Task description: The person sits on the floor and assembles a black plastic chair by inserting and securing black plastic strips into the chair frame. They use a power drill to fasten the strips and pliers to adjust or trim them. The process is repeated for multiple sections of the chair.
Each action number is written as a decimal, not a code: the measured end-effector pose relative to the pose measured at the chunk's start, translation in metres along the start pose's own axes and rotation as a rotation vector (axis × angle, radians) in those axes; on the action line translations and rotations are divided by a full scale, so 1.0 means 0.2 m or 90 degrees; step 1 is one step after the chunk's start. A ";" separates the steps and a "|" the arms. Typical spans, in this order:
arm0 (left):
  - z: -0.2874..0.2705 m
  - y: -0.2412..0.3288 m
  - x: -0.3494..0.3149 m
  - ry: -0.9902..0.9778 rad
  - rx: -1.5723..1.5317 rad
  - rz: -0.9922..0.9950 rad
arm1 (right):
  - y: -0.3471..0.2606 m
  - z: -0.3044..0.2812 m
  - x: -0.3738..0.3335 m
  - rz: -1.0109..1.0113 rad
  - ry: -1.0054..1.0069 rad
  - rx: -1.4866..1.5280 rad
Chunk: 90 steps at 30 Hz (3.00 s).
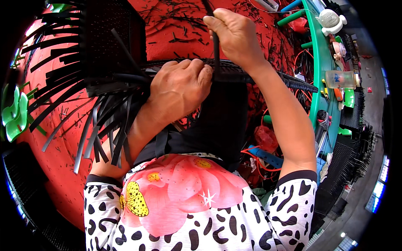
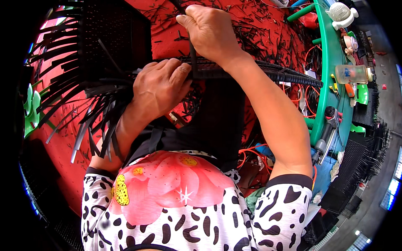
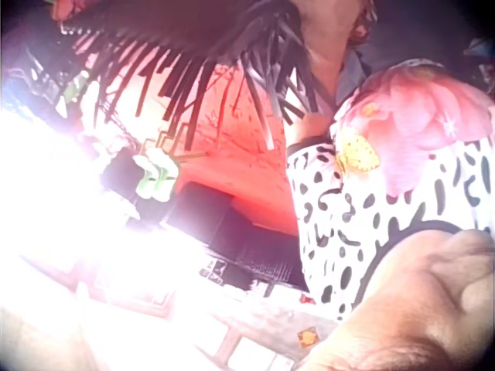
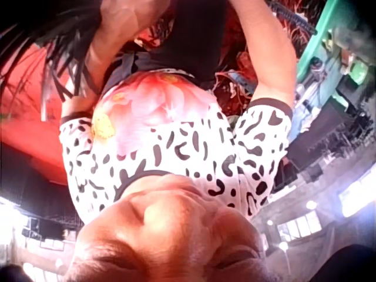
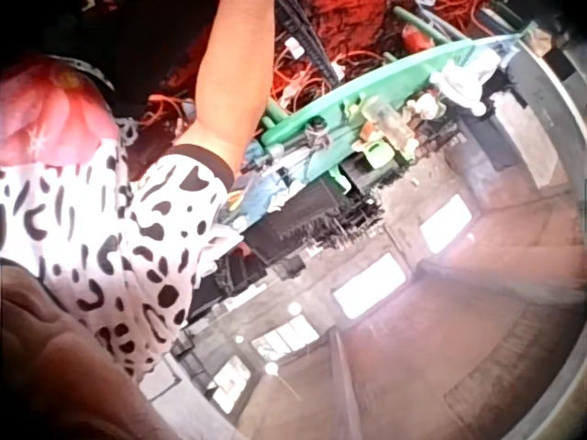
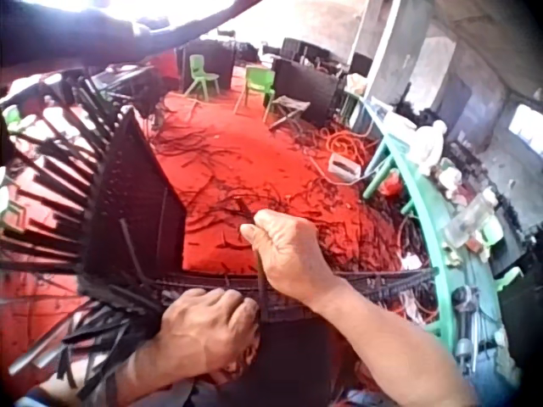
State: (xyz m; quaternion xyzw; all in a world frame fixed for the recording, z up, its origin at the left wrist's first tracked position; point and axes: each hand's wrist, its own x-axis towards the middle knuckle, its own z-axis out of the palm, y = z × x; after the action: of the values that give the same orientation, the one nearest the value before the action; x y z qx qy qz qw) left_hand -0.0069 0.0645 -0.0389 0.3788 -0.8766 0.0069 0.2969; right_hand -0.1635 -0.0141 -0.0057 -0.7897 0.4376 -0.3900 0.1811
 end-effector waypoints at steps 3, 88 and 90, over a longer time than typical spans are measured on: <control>-0.01 -0.01 0.03 0.004 -0.017 -0.010 | 0.09 0.05 0.02 0.001 -0.041 -0.112; -0.04 -0.16 0.22 -0.014 -0.134 -0.010 | -0.01 -0.05 -0.27 -0.254 0.084 -0.195; -0.03 -0.17 0.21 -0.004 -0.133 -0.008 | 0.01 0.01 -0.28 -0.266 0.150 -0.244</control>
State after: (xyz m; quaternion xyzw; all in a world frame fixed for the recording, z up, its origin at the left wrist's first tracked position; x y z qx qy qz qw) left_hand -0.0043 0.0141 -0.0185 0.3514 -0.8710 -0.0879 0.3318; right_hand -0.1808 0.0304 -0.0332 -0.8315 0.3494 -0.4184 -0.1071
